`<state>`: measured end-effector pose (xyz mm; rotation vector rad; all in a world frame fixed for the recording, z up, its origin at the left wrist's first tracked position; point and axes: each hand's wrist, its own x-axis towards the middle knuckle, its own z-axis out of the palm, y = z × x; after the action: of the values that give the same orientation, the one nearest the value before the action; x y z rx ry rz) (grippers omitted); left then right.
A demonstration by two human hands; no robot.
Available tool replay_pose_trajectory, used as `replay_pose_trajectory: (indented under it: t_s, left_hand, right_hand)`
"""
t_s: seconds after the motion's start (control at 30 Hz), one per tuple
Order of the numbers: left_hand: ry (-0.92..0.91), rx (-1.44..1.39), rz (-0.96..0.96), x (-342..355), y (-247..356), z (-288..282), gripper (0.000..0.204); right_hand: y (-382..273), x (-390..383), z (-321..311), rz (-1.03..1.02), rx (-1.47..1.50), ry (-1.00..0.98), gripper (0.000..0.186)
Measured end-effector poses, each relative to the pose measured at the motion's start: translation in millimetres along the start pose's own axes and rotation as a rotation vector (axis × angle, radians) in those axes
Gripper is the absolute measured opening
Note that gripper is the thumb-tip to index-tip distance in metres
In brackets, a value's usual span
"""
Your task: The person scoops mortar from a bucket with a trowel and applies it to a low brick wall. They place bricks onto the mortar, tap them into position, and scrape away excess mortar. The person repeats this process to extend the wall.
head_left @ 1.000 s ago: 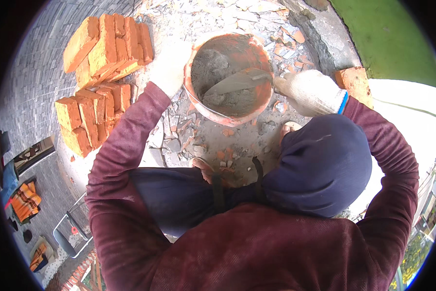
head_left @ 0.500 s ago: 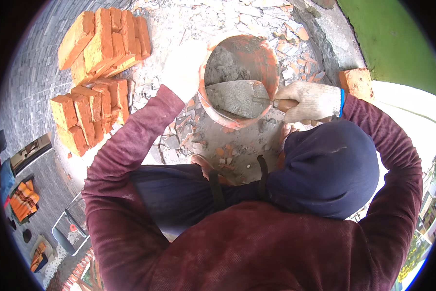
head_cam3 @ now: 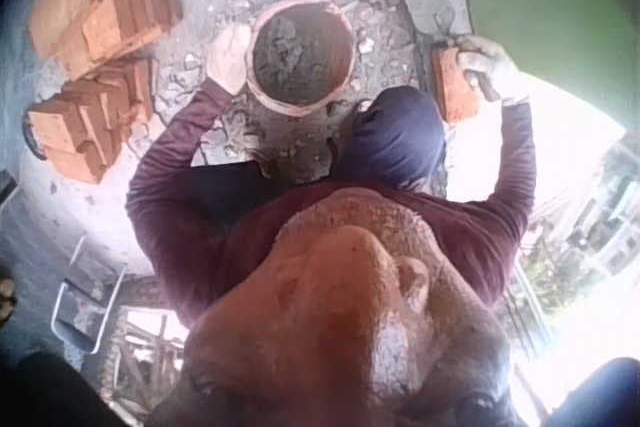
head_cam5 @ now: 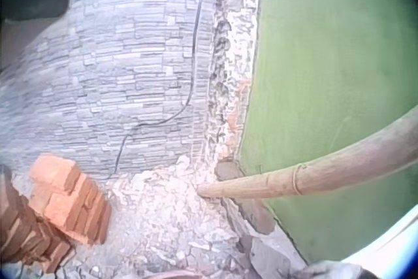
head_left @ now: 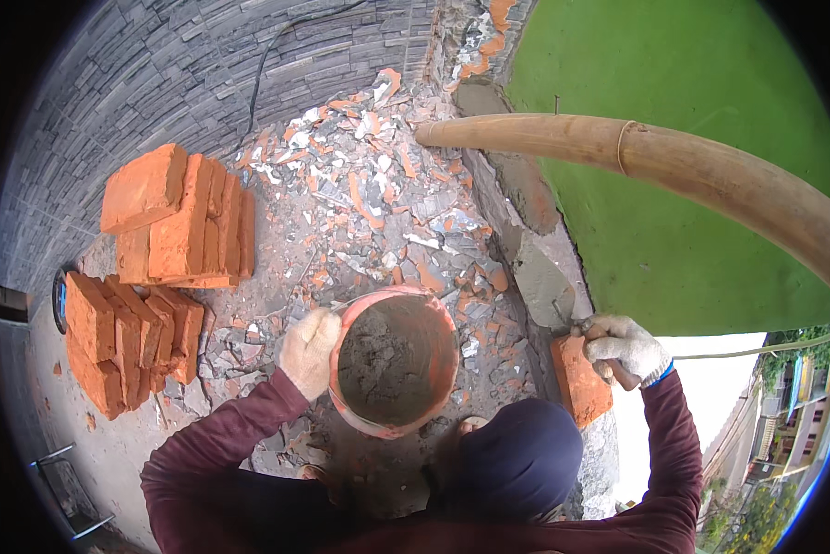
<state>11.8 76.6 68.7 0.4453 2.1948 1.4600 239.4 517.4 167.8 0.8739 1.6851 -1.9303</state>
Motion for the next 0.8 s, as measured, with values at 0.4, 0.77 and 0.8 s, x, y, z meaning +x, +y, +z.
replay_pose_trajectory:
  t_s: [0.4,0.77,0.8]
  left_hand:
    - [-0.105,0.102,0.037,9.6,27.8,-2.1,0.052]
    - [-0.142,0.161,0.115,2.3,28.5,-1.9,0.027]
    - [-0.153,0.146,0.110,4.1,28.3,-0.2,0.028]
  right_hand:
    - [-182.3,251.5,-66.3,-0.269,-0.574,0.412,0.022]
    - [-175.9,292.6,-114.0,-0.350,0.194,-0.064,0.034]
    - [-170.9,291.6,-120.4,-0.317,0.358,-0.139,0.035]
